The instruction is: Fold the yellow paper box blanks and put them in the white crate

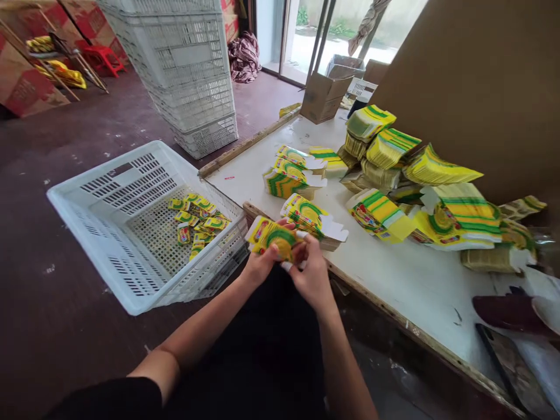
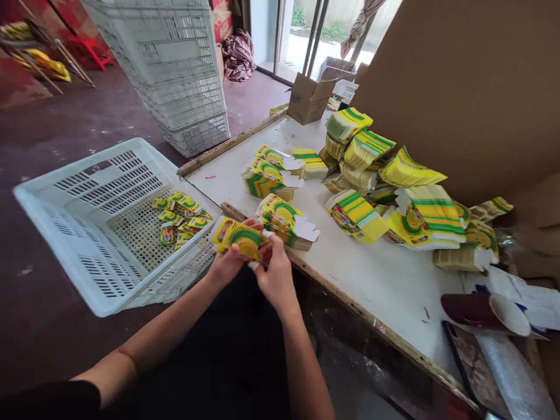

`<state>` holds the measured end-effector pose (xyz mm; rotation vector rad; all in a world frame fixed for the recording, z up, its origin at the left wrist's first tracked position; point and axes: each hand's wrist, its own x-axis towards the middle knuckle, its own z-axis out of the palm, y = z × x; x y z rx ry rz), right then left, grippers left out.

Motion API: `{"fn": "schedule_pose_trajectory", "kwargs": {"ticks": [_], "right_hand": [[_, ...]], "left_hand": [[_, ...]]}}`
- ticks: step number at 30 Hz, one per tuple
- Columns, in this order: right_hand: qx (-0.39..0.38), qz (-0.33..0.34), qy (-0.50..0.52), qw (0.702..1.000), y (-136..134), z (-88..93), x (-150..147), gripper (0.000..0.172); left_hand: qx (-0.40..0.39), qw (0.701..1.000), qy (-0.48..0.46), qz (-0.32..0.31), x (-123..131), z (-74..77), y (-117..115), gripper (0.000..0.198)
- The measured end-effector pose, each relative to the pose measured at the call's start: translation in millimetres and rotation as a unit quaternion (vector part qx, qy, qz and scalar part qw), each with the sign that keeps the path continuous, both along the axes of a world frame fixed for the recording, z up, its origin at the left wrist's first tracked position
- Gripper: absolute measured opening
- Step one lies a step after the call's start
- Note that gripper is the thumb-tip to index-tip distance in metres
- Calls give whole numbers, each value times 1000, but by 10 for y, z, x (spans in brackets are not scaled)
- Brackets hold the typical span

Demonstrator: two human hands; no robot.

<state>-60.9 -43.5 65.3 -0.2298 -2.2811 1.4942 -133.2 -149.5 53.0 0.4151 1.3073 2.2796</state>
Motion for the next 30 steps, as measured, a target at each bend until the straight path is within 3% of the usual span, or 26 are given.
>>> {"fn": "schedule_pose_trajectory", "kwargs": {"ticks": [3,6,9,13,19,25,30], "right_hand": [[-100,54,-3,994,-287,-100,113,54],[-168,50,-15,984,-403,-201,119,52],[-221,9,-32,975,-319,-242,90,40],[-238,-36,-24,970,-143,-200,119,20],[-287,59,-36,955,-293,-180,187,28],[-251,19,-35,967,-359,-182,205,13],[-305,-70,-7,950,-211,-208,205,15]], "left_hand": [[81,988,-51,120,-12,105,98,49],[34,982,-25,183,-11,113,111,47],[-37,988,5,149,24,35,68,57],[-47,993,77,82,127,-41,11,73],[-137,971,96,173,195,-29,15,53],[-138,963,95,210,135,-57,28,58],[-88,987,88,103,194,-53,-3,57]]}}
